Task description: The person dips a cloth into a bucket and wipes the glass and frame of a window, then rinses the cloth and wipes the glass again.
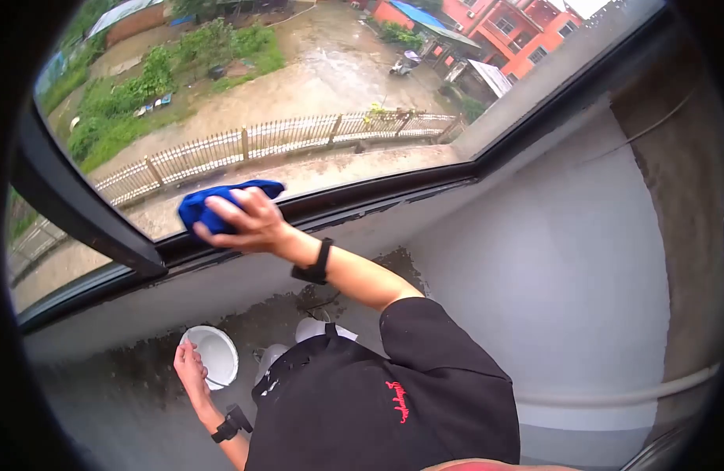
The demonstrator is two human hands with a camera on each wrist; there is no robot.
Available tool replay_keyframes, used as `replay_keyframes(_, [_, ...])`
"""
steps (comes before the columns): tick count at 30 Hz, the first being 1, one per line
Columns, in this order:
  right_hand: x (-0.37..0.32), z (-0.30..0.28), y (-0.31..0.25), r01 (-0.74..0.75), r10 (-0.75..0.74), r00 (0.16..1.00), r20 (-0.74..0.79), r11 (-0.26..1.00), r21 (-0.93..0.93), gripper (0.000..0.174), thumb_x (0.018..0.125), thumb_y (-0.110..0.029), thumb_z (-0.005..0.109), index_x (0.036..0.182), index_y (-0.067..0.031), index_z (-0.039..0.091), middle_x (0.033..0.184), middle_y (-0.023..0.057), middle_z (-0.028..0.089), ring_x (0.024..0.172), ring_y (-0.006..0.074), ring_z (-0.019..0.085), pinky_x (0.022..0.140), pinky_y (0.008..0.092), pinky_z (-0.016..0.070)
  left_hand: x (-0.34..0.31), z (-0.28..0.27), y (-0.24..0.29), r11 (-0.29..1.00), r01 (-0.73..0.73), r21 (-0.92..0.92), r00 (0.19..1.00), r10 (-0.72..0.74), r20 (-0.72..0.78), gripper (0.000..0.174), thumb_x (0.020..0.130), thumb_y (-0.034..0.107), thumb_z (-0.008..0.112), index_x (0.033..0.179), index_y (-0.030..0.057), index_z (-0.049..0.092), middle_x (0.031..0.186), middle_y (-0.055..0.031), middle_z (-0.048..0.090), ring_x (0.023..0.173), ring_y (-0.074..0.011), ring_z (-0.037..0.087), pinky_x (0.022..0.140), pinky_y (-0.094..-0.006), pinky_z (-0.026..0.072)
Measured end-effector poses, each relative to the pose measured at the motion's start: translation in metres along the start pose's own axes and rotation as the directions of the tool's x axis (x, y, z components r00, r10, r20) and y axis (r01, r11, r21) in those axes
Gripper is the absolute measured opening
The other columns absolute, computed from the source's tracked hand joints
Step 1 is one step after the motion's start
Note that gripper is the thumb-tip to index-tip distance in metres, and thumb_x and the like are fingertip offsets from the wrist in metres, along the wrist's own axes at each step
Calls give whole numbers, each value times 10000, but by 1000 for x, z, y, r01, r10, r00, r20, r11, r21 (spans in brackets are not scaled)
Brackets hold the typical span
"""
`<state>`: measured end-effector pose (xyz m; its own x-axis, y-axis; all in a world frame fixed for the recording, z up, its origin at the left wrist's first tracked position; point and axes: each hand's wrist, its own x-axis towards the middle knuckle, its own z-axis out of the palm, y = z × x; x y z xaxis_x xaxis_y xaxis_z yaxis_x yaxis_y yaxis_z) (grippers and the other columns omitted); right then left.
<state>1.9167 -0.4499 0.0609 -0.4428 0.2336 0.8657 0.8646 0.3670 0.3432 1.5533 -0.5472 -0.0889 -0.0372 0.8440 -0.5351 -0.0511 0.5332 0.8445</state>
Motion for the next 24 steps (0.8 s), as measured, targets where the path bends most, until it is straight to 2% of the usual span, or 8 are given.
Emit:
replay_keyframes(3, [-36, -54, 64, -84, 79, 996, -44, 987, -137, 395, 843, -342, 731, 1213, -372, 597, 1307, 89, 539, 998, 295, 564, 766, 434, 522, 9, 12, -1, 999, 39, -13, 999, -38, 39, 316, 1037, 390, 612, 894, 115, 552, 607, 78, 384, 415, 0, 271, 358, -205, 161])
replay_keyframes(6, [-84, -114, 142, -273, 232, 956, -181, 929, -250, 537, 811, -411, 817, 1262, -270, 563, 1288, 148, 522, 1062, 357, 572, 818, 501, 529, 8, 37, 6, 998, 54, -34, 997, -51, 64, 316, 1038, 390, 609, 893, 116, 549, 602, 81, 366, 411, -4, 259, 357, -209, 156])
replay_keyframes(8, [-102, -165, 198, -354, 275, 920, -280, 890, -288, 629, 791, -388, 836, 1289, -158, 528, 1263, 200, 524, 1114, 403, 565, 880, 534, 520, 5, 57, 17, 999, 47, 5, 995, -47, 88, 320, 1038, 394, 609, 893, 116, 547, 598, 82, 354, 409, -7, 253, 356, -213, 155])
replay_keyframes(12, [-146, -269, 310, -479, 364, 873, -325, 764, -431, 588, 854, -325, 772, 1299, -49, 504, 1221, 252, 544, 1130, 439, 556, 940, 519, 500, 4, 85, 21, 998, 46, 47, 993, -51, 111, 324, 1037, 399, 610, 889, 119, 543, 591, 80, 341, 414, -12, 254, 365, -217, 161])
replay_keyframes(14, [-159, -311, 362, -628, 465, 777, -424, 620, -470, 561, 880, -328, 749, 1296, -35, 512, 1197, 249, 564, 1114, 431, 573, 930, 494, 501, -2, 102, 25, 996, 64, 64, 990, -71, 118, 326, 1036, 401, 611, 888, 119, 542, 589, 80, 337, 416, -15, 255, 368, -218, 164])
replay_keyframes(16, [-149, -347, 399, -686, 485, 724, -490, 574, -446, 520, 896, -337, 736, 1266, -28, 541, 1153, 220, 590, 1080, 412, 600, 911, 475, 503, -8, 117, 24, 995, 74, 72, 985, -84, 148, 326, 1034, 405, 613, 894, 119, 544, 585, 79, 334, 417, -20, 257, 374, -218, 168])
replay_keyframes(20, [-75, -388, 448, -508, 304, 844, -442, 718, -477, 482, 893, -367, 736, 1209, -37, 583, 1124, 189, 607, 1046, 398, 620, 902, 462, 508, -11, 144, 21, 993, 83, 88, 976, -99, 196, 334, 1033, 412, 613, 900, 113, 544, 584, 78, 336, 417, -21, 256, 376, -219, 167])
replay_keyframes(24, [30, -414, 491, -360, 124, 872, -473, 816, -452, 484, 879, -375, 745, 1199, -50, 585, 1115, 173, 614, 1010, 374, 625, 885, 455, 509, -12, 167, 19, 990, 104, 101, 961, -126, 247, 343, 1033, 417, 611, 904, 106, 548, 585, 73, 346, 416, -22, 262, 376, -215, 170])
